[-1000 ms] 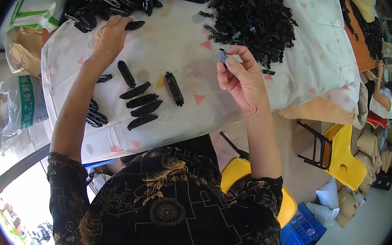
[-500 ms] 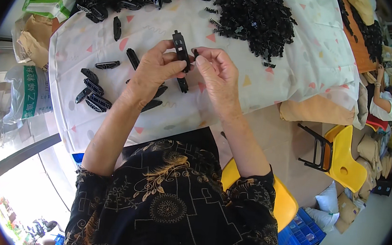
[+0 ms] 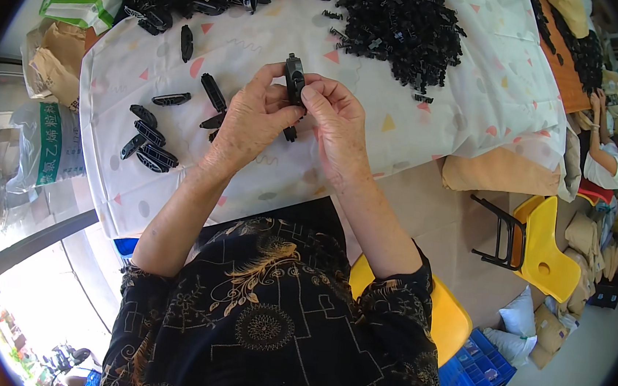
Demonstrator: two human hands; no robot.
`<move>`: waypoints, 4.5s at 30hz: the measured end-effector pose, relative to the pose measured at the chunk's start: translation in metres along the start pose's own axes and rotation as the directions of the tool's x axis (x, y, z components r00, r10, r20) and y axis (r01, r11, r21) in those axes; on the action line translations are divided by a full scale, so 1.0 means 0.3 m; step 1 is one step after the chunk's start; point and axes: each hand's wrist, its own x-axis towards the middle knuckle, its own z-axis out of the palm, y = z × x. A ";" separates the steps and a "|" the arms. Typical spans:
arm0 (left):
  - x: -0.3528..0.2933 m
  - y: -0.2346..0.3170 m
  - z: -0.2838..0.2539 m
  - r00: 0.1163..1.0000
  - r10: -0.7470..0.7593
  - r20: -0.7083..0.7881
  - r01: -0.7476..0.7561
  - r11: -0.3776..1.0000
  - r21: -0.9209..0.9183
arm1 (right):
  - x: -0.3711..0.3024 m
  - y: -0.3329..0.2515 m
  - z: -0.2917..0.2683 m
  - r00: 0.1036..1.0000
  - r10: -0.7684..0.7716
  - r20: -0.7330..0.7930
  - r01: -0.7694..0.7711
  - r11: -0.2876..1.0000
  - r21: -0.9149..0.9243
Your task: Assembling and inspecting small black plastic components at a workstation.
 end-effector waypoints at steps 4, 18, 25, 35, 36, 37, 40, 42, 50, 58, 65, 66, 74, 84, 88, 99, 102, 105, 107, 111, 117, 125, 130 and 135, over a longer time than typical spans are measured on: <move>0.002 0.009 0.007 1.000 -0.003 0.023 0.003 1.000 -0.020 | 0.003 0.017 -0.010 0.998 -0.052 -0.018 0.051 0.998 -0.040; 0.024 -0.025 0.000 0.998 0.034 0.043 -0.033 0.999 -0.026 | 0.069 0.010 -0.027 0.989 0.074 0.129 -0.060 0.992 -0.109; 0.051 -0.037 -0.028 0.997 -0.025 0.069 0.027 0.999 -0.029 | 0.088 0.025 -0.001 0.997 0.030 0.074 -0.015 0.982 -0.190; 0.052 -0.012 -0.206 0.966 0.245 0.082 -0.257 0.870 0.421 | 0.263 -0.129 -0.051 0.899 -0.190 0.395 0.438 0.368 -0.820; 0.063 -0.011 -0.225 0.943 0.332 0.034 -0.306 0.818 0.487 | 0.297 -0.148 -0.054 0.853 -0.268 0.447 0.452 -0.047 -0.891; 0.077 -0.017 -0.261 0.947 0.322 0.007 -0.258 0.745 0.615 | 0.330 -0.154 -0.059 0.792 -0.316 0.522 0.359 -0.451 -0.817; 0.141 -0.073 -0.387 0.901 0.364 -0.235 -0.055 0.634 0.772 | 0.395 -0.166 -0.087 0.807 -0.237 0.541 0.276 -0.658 -0.700; 0.182 -0.115 -0.466 0.895 0.302 -0.328 0.083 0.609 0.789 | 0.413 -0.162 -0.077 0.818 -0.211 0.536 0.273 -0.678 -0.683; 0.243 -0.158 -0.533 0.931 0.141 -0.337 0.179 0.629 0.757 | 0.448 -0.138 -0.079 0.721 -0.126 0.681 0.426 -0.695 -0.579; 0.101 -0.044 -0.290 0.998 -0.054 -0.045 0.020 0.837 -0.548 | 0.298 -0.111 -0.050 0.390 -0.451 0.803 0.713 -0.404 -0.573; 0.011 0.008 -0.108 0.982 -0.082 0.173 0.189 0.565 -0.804 | 0.106 -0.125 -0.040 0.305 -0.512 0.803 0.725 -0.422 -0.544; 0.002 0.007 -0.094 0.977 -0.070 0.203 0.208 0.534 -0.819 | 0.085 -0.130 -0.043 0.304 -0.511 0.804 0.723 -0.426 -0.544; -0.048 0.025 -0.028 0.970 -0.080 0.230 0.238 0.510 -0.826 | 0.014 -0.126 -0.052 0.238 -0.563 0.792 0.726 -0.439 -0.530; -0.071 0.027 -0.046 0.909 -0.033 0.416 0.346 0.616 -0.708 | 0.012 -0.158 -0.031 0.547 -0.487 0.681 0.793 0.042 -0.608; -0.075 0.029 -0.047 0.887 -0.005 0.462 0.348 0.665 -0.661 | 0.017 -0.168 -0.034 0.565 -0.372 0.737 0.815 0.111 -0.569; -0.052 0.023 -0.064 0.839 -0.034 0.543 0.458 0.583 -0.671 | 0.036 -0.156 -0.059 0.644 -0.291 0.708 0.765 0.266 -0.587; -0.044 0.015 -0.058 0.846 -0.085 0.526 0.448 0.648 -0.616 | 0.045 -0.153 -0.070 0.643 -0.283 0.712 0.766 0.247 -0.594; -0.045 0.004 -0.048 0.872 -0.098 0.479 0.413 0.672 -0.615 | 0.042 -0.146 -0.072 0.648 -0.237 0.724 0.761 0.221 -0.609; -0.045 0.001 -0.039 0.894 -0.093 0.438 0.375 0.690 -0.619 | 0.030 -0.115 -0.053 0.731 -0.402 0.552 0.664 0.235 -0.710; -0.037 -0.001 -0.021 0.966 -0.092 0.242 0.220 0.787 -0.577 | 0.023 -0.051 -0.046 0.951 -0.200 0.236 0.288 0.852 -0.437; -0.018 -0.046 0.012 0.994 0.074 0.083 -0.033 0.908 -0.418 | 0.036 -0.038 0.021 0.985 0.131 0.117 -0.106 0.974 -0.198; 0.019 -0.049 -0.010 0.985 0.143 0.096 -0.117 0.964 -0.240 | 0.083 -0.019 0.003 0.981 0.039 0.192 0.025 0.946 -0.323; 0.065 -0.037 -0.048 0.977 0.111 0.184 -0.081 0.983 -0.165 | 0.118 -0.021 0.032 0.987 0.093 0.132 -0.058 0.966 -0.250; 0.089 -0.055 -0.094 0.982 0.054 0.181 -0.009 0.971 -0.238 | 0.159 -0.034 0.050 0.975 0.174 0.140 -0.144 0.969 -0.200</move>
